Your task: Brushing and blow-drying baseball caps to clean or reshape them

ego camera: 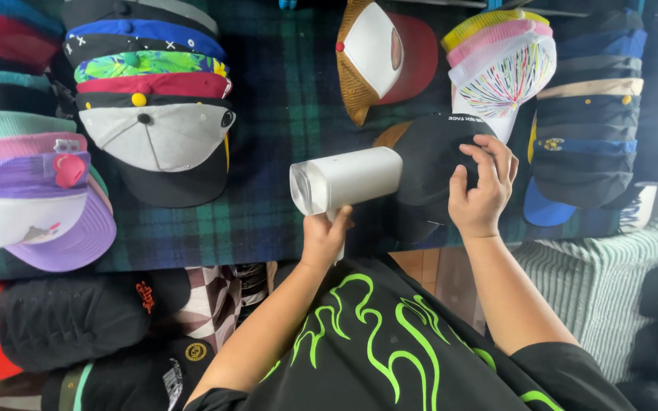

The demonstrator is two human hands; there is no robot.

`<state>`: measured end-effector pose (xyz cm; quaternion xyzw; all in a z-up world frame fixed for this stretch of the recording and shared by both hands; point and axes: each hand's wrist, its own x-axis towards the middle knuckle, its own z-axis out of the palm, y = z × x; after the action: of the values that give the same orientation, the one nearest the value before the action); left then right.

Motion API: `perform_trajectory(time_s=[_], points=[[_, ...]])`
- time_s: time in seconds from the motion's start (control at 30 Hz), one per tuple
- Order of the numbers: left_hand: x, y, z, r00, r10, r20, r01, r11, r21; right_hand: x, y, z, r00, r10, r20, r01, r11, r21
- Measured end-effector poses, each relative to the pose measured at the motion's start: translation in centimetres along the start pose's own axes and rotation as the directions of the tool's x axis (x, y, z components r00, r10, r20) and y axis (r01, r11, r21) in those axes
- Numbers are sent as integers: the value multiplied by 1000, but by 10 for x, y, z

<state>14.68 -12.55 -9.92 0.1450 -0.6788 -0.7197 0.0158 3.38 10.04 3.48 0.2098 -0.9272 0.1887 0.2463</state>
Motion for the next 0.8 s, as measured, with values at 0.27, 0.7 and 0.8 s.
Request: perform_trajectory(time_s=[0.27, 0.7, 0.8], points=[[-56, 24, 28, 988, 144, -59, -143, 989, 28, -8, 8, -7, 999, -20, -38, 25, 991, 130], [-65, 8, 55, 832, -249, -495, 194, 968, -160, -56, 51, -41, 998, -9, -70, 38, 904, 426], [-66, 43, 70, 798, -297, -524, 225, 954, -199, -119, 87, -38, 882, 440, 170, -459, 714, 529]])
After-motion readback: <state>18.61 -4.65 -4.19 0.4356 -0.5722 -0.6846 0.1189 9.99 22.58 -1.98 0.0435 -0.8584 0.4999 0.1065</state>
